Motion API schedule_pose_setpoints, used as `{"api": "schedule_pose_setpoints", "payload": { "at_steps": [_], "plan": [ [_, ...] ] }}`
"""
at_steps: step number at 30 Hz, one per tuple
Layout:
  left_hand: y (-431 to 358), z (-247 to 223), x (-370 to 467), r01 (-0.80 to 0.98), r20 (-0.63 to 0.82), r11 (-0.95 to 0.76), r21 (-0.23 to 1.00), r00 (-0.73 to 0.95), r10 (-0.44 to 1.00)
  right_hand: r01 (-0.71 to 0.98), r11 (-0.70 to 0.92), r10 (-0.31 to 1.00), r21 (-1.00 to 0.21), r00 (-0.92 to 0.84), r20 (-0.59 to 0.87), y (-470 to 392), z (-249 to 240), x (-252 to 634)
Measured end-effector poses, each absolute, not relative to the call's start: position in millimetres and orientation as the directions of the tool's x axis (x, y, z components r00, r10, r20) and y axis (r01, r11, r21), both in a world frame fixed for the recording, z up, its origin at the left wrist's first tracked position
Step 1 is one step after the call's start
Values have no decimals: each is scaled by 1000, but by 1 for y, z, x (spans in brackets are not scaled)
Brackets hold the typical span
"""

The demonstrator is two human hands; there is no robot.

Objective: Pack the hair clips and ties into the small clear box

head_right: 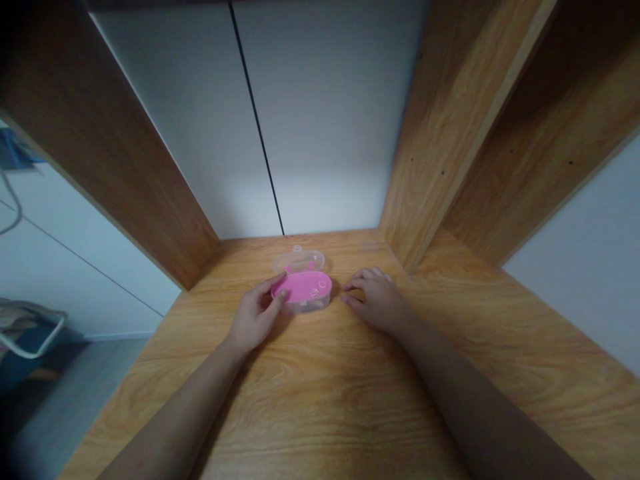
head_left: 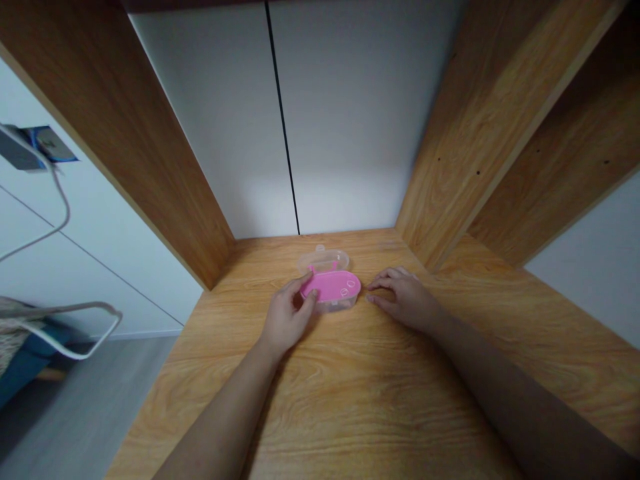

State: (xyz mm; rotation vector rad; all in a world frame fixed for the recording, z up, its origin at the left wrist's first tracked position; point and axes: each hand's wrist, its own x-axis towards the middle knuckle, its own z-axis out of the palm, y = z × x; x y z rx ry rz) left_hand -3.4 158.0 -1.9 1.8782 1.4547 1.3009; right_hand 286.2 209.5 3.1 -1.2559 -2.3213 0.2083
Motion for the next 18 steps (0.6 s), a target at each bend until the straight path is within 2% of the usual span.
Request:
{"api": "schedule_pose_setpoints", "payload": {
  "at_steps": [9, 14, 18],
  "plan": [
    [158, -4, -3, 494, 412, -363, 790, 9, 911, 714, 559, 828, -421, -451, 334, 204, 8, 277],
    [159, -5, -4, 470, 407, -365, 804, 14, 913, 679, 522, 828, -517, -258, 497, 197, 16, 264],
    [156, -1, -2, 474, 403, -402, 783, 105, 909, 642, 565, 775, -519, -197, 601, 185, 24, 253]
  ]
}}
